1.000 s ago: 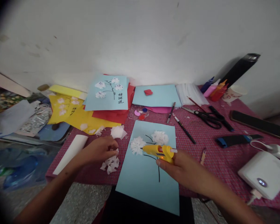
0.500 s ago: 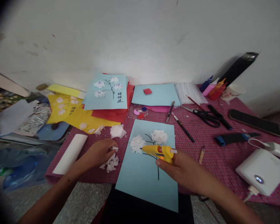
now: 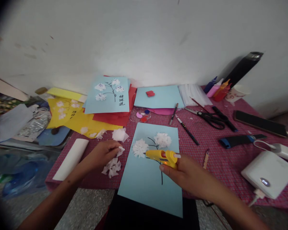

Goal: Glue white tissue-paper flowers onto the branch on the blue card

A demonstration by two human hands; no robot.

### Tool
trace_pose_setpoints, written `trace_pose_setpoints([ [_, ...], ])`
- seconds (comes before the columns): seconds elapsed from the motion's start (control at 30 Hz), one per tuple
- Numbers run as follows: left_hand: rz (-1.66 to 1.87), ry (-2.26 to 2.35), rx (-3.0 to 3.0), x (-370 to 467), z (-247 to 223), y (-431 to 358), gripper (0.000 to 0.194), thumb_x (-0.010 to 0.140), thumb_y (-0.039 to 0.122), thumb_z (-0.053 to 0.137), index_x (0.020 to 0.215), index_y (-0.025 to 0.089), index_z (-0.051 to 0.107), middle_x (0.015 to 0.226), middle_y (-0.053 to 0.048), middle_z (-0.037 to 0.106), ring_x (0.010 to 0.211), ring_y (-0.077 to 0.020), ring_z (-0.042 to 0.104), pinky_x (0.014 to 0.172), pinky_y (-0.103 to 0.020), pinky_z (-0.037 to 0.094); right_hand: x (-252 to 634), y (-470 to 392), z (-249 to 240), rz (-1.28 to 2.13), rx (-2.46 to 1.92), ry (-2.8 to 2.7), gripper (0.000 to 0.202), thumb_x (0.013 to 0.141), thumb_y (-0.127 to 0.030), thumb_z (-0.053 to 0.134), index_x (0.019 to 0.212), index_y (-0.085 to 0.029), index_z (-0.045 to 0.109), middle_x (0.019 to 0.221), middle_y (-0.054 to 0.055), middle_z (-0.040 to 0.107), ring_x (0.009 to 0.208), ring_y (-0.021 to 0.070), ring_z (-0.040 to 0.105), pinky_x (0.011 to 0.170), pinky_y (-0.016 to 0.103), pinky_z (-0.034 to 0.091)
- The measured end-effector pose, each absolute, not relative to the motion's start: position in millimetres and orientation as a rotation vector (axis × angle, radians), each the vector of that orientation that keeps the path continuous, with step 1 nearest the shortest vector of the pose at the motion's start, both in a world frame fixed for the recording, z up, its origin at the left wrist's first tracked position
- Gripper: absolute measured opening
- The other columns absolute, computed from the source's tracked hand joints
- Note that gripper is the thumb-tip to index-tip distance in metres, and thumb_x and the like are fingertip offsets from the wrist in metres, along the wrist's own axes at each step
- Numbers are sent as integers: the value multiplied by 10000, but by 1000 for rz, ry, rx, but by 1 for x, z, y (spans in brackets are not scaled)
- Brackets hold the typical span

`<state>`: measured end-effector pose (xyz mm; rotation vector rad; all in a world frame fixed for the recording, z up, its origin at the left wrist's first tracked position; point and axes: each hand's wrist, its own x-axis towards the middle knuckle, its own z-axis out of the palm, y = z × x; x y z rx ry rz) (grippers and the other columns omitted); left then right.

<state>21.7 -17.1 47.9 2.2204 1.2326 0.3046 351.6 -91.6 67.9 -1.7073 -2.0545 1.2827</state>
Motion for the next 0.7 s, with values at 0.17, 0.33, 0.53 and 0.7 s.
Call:
trace_pose_setpoints([
  [0.17, 355, 1221, 1963, 23, 54, -16, 267, 934, 312, 460, 848, 182, 676, 729, 14, 646, 656, -121, 559, 599, -224, 408, 350, -91, 71, 1286, -1695, -2049, 403, 941, -518, 455, 757, -196, 613, 595, -19, 500, 535, 135, 456, 481, 257, 332],
  [0.33, 432, 1259, 1968, 36, 53, -7, 225, 888, 316, 520, 842, 183, 696, 730, 16, 657, 694, -136, 586, 631, -231, 428, 352, -93, 68, 1287, -1693, -2022, 438, 933, -551, 452, 751, -193, 627, 600, -10, 526, 531, 137, 469, 469, 252, 342],
  [0.53, 401, 1142, 2279, 60, 49, 11, 154, 864, 191, 535, 848, 185, 689, 834, -15, 706, 763, -154, 614, 714, -260, 433, 355, -93, 66, 1279, -1708, -2025, 422, 938, -549, 453, 889, -194, 676, 703, 18, 628, 629, 182, 568, 553, 275, 414],
  [0.7, 271, 997, 2475, 74, 47, 23, 215, 893, 151, 478, 883, 174, 691, 882, -47, 700, 826, -177, 606, 755, -287, 433, 358, -93, 67, 1321, -1699, -2003, 418, 949, -531, 439, 862, -196, 674, 723, 24, 638, 654, 192, 575, 584, 284, 444],
])
